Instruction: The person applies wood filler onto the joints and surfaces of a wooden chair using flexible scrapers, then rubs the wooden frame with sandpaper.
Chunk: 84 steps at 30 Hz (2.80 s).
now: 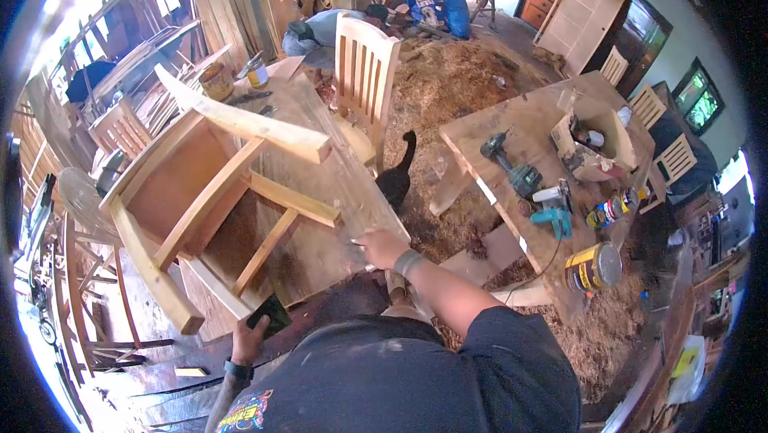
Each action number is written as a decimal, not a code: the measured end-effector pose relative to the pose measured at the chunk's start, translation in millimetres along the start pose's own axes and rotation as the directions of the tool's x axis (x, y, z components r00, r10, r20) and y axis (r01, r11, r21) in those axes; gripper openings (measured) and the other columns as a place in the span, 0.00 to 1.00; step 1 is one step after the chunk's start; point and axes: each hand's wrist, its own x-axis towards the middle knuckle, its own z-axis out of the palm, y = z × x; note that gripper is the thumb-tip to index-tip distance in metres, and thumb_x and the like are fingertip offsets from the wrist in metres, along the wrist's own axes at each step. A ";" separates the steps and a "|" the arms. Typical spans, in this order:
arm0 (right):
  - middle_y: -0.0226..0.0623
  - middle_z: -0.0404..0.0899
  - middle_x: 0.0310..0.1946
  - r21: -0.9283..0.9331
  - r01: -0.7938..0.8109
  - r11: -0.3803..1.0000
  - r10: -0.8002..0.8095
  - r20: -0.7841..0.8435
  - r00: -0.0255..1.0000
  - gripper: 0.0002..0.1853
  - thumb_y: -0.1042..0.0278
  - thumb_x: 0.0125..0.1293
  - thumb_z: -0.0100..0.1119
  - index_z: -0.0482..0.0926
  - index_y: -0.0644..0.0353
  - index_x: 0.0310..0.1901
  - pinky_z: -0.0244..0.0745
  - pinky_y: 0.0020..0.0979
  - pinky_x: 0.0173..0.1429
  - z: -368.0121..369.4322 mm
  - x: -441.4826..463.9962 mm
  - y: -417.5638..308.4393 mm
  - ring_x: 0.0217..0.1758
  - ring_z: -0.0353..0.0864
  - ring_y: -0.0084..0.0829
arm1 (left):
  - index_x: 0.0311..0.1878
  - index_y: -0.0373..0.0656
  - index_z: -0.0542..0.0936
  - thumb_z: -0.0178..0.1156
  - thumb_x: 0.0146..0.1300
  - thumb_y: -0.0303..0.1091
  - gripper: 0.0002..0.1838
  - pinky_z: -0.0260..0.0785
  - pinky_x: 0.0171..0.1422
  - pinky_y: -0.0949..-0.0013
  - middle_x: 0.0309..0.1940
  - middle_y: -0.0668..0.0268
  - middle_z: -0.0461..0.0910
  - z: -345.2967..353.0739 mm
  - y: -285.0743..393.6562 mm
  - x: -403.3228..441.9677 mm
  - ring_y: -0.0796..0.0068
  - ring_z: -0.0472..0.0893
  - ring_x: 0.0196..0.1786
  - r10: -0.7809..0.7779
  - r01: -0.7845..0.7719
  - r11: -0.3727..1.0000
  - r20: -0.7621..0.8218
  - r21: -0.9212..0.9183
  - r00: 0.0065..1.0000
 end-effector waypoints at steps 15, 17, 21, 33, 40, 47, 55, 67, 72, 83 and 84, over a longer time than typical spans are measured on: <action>0.35 0.81 0.28 0.680 0.181 0.711 -0.180 -0.073 0.981 0.13 0.63 0.70 0.71 0.83 0.62 0.32 0.76 0.33 0.42 -174.0 94.3 30.9 0.34 0.82 0.31 | 0.45 0.33 0.86 0.65 0.75 0.39 0.15 0.74 0.43 0.66 0.29 0.66 0.84 120.5 88.0 69.0 0.78 0.80 0.37 -0.005 0.012 0.999 -0.222 0.031 0.975; 0.31 0.78 0.24 0.863 0.251 0.439 -0.285 -0.132 0.950 0.15 0.65 0.73 0.70 0.81 0.61 0.28 0.70 0.26 0.38 -219.2 104.2 26.7 0.30 0.75 0.23 | 0.48 0.34 0.87 0.68 0.71 0.33 0.11 0.76 0.46 0.65 0.34 0.60 0.86 126.1 136.8 66.1 0.72 0.84 0.40 -0.064 0.079 0.994 -0.192 0.073 0.979; 0.32 0.80 0.25 0.877 0.477 0.065 -0.615 -0.341 0.711 0.27 0.48 0.81 0.56 0.85 0.59 0.28 0.75 0.43 0.54 -315.1 114.6 -4.1 0.31 0.80 0.30 | 0.51 0.37 0.88 0.69 0.61 0.22 0.14 0.77 0.45 0.62 0.40 0.55 0.86 135.2 249.7 76.7 0.61 0.86 0.38 0.590 -0.492 0.773 -0.171 0.400 0.789; 0.62 0.58 0.70 0.406 -0.056 -0.912 -0.389 -0.812 0.435 0.34 0.43 0.76 0.62 0.63 0.33 0.79 0.55 0.74 0.79 -334.7 70.9 -62.4 0.63 0.80 0.71 | 0.48 0.30 0.84 0.63 0.68 0.19 0.07 0.74 0.48 0.67 0.39 0.57 0.83 53.1 304.1 202.5 0.68 0.82 0.41 0.744 -0.405 0.640 -0.392 0.653 0.542; 0.60 0.55 0.71 0.344 -0.056 -0.937 -0.330 -0.828 0.453 0.36 0.45 0.77 0.63 0.59 0.21 0.81 0.54 0.77 0.78 -332.7 104.2 -53.0 0.64 0.79 0.71 | 0.46 0.31 0.81 0.58 0.76 0.27 0.08 0.69 0.50 0.73 0.40 0.65 0.80 50.4 274.6 226.4 0.76 0.77 0.42 0.576 -0.344 0.817 -0.631 0.462 0.520; 0.57 0.62 0.68 0.576 -0.011 -0.817 -0.455 -0.633 0.626 0.32 0.44 0.79 0.58 0.62 0.23 0.80 0.68 0.68 0.69 -359.7 148.0 -21.2 0.61 0.82 0.65 | 0.46 0.32 0.81 0.56 0.76 0.26 0.07 0.68 0.52 0.73 0.43 0.65 0.77 55.5 283.4 238.5 0.76 0.76 0.46 0.509 -0.276 0.860 -0.685 0.428 0.522; 0.57 0.60 0.69 0.485 -0.059 -0.873 -0.412 -0.666 0.622 0.31 0.46 0.77 0.63 0.66 0.23 0.78 0.64 0.66 0.75 -334.6 223.7 -12.6 0.58 0.85 0.64 | 0.45 0.31 0.81 0.58 0.75 0.30 0.10 0.69 0.50 0.66 0.44 0.61 0.78 51.5 274.1 259.1 0.69 0.76 0.45 0.424 -0.147 0.902 -0.766 0.406 0.483; 0.51 0.71 0.61 0.808 0.003 -0.589 -0.660 -0.483 0.576 0.29 0.47 0.76 0.61 0.69 0.43 0.74 0.73 0.52 0.67 -266.5 419.4 47.7 0.56 0.82 0.49 | 0.50 0.31 0.81 0.58 0.75 0.37 0.16 0.70 0.58 0.49 0.44 0.53 0.82 54.0 270.2 259.9 0.51 0.79 0.49 0.597 0.042 0.725 -0.658 0.687 0.459; 0.44 0.78 0.55 0.858 0.120 0.499 -0.216 -0.012 0.976 0.36 0.51 0.66 0.73 0.71 0.61 0.70 0.77 0.36 0.64 -122.9 631.4 99.2 0.56 0.81 0.36 | 0.56 0.34 0.82 0.57 0.74 0.37 0.17 0.71 0.56 0.48 0.42 0.54 0.82 49.4 281.3 261.6 0.49 0.80 0.48 0.572 0.097 0.644 -0.562 0.758 0.597; 0.62 0.68 0.73 -0.188 0.132 0.973 -0.161 -0.148 0.976 0.50 0.42 0.61 0.72 0.63 0.48 0.82 0.64 0.47 0.81 -99.6 920.3 133.1 0.78 0.65 0.58 | 0.59 0.40 0.80 0.57 0.75 0.40 0.17 0.71 0.50 0.48 0.37 0.56 0.82 45.8 283.5 265.9 0.51 0.80 0.43 0.573 0.127 0.579 -0.513 0.805 0.639; 0.61 0.68 0.73 -0.238 0.121 0.964 -0.155 -0.131 0.979 0.50 0.43 0.61 0.71 0.62 0.46 0.83 0.64 0.47 0.81 -98.1 926.0 130.0 0.79 0.65 0.58 | 0.59 0.41 0.81 0.57 0.75 0.40 0.17 0.71 0.51 0.48 0.37 0.57 0.82 46.4 285.7 268.1 0.51 0.80 0.43 0.578 0.126 0.571 -0.506 0.811 0.640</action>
